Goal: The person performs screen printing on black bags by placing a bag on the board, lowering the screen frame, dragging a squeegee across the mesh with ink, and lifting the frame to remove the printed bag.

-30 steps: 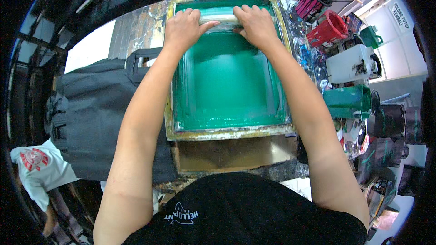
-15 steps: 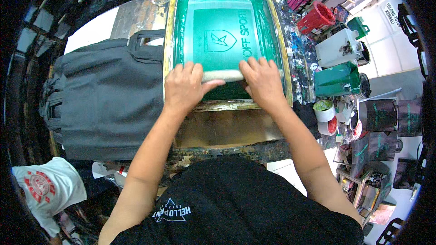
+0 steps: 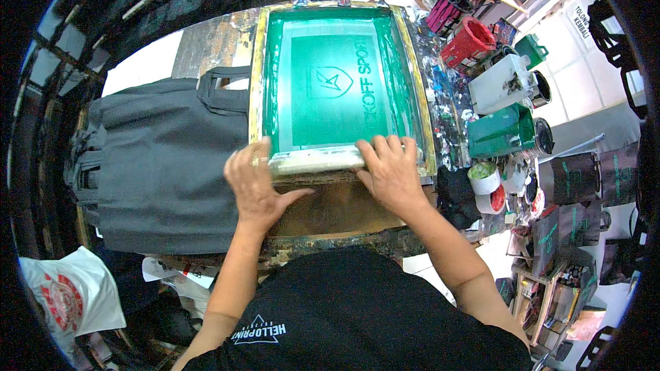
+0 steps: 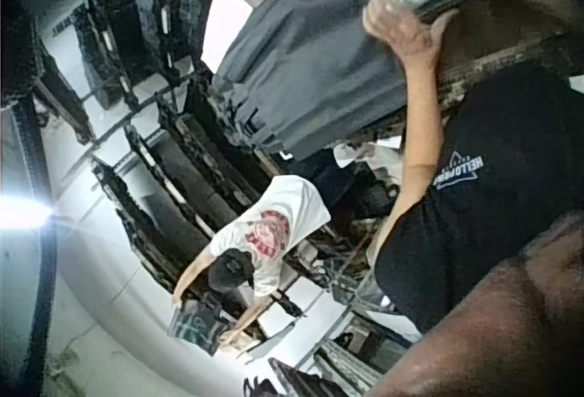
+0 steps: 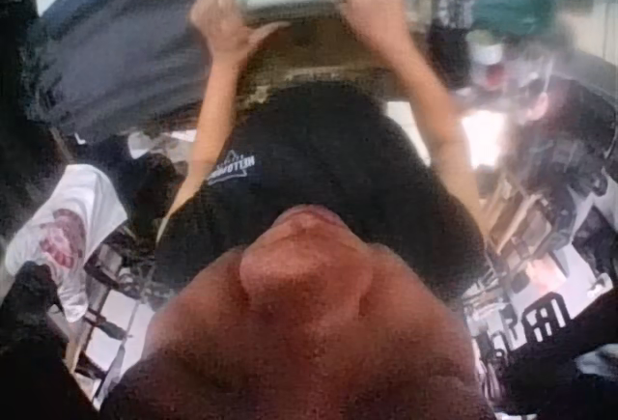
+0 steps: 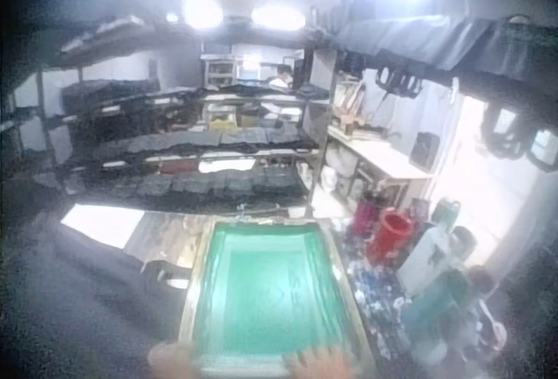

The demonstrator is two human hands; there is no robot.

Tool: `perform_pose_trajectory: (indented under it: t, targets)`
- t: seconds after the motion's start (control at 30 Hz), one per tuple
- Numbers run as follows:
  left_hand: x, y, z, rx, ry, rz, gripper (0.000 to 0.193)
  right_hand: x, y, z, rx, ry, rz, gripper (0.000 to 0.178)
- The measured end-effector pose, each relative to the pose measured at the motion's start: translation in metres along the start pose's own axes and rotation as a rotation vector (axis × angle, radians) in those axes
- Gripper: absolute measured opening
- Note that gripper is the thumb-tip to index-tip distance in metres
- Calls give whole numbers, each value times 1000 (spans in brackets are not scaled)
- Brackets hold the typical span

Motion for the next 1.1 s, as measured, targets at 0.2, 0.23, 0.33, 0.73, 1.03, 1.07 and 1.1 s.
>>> perform_pose_trajectory:
  t: [0.2, 0.23, 0.33, 0.73, 1.03, 1.07, 1.1]
  targets:
    - [-47, 27, 20, -220, -105, -343, 108, -5, 8, 1, 107, -34, -28, 56]
    - [-47, 26, 20, -196, -97, -331, 107, -6, 6, -3, 133, -27, -17, 55]
    - [-46, 23, 10, -130, -33, -331, 104, -9, 2, -25, 156, -25, 28, 49]
    - [-18, -97, -76, 555, 1006, -33, 98, 18, -89, -212, 734, 247, -124, 54]
    - [-25, -29, 29, -396, -5, 225, 52, 28, -120, -249, 523, 118, -39, 63]
    - [-32, -24, 38, -422, -56, 232, 51, 28, -119, -254, 537, 124, -67, 65]
    - [-39, -23, 46, -441, -111, 237, 51, 29, -121, -256, 491, 101, -48, 65]
Point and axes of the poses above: each hand's wrist, its own y-axis away from the middle knuckle, its own z-axis out of the palm, x = y × z, the point moved 4 cm from there along -y, towards the middle knuckle, and after that the axes turned 13 degrees about -x, right-handed, at the moved point
